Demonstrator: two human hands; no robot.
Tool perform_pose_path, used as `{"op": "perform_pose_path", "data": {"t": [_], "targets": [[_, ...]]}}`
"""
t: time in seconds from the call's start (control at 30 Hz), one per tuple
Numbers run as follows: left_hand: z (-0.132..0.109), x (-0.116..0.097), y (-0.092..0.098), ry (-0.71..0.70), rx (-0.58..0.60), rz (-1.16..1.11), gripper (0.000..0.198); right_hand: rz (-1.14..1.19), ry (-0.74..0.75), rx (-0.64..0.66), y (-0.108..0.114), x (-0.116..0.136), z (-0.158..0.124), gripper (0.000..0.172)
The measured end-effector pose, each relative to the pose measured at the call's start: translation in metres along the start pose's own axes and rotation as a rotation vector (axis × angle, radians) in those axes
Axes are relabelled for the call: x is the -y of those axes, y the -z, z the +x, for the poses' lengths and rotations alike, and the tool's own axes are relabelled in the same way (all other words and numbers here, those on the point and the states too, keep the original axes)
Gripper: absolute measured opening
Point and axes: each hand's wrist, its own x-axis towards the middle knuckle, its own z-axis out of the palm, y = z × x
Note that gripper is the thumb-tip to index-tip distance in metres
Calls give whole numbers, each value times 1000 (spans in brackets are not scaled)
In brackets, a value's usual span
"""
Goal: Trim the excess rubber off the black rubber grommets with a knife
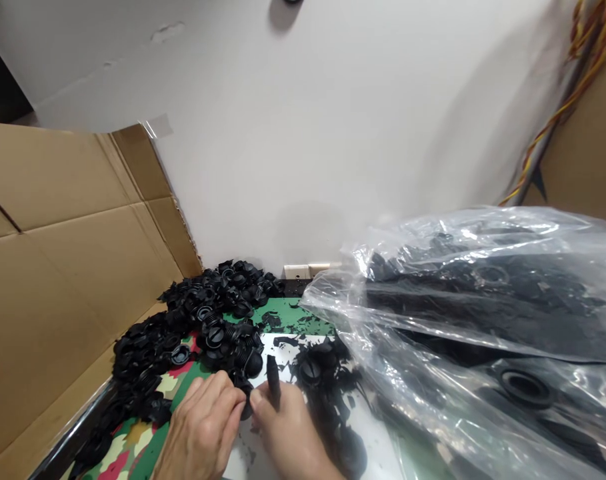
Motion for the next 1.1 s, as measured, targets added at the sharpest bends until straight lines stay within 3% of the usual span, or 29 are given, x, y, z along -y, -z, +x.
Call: {"op": "perform_pose_path", "data": {"t": [0.13,0.23,0.33,0.5,0.7,0.93,1.1], "targets": [[5,-5,-4,-2,39,31,25,-128,54,-65,-1,17,-9,30],[9,-7,-5,56,18,-20,26,-148,104,-89,1,23,-10,29],[10,-6,-5,151,-22,-189,23,-73,58,-68,3,17,-5,38],[10,-3,-4,437,-25,-639,24,120,-80,36,7,4,3,56],[8,-3,-5,642,-13,-905,24,206,-132,113,10,-1,3,57],[12,-5,0,867,43,-1184,26,191,-153,71,3,-10,6,64],[8,-4,2,946,40,-1287,32,119,-136,-21,6,-15,6,58]]}}
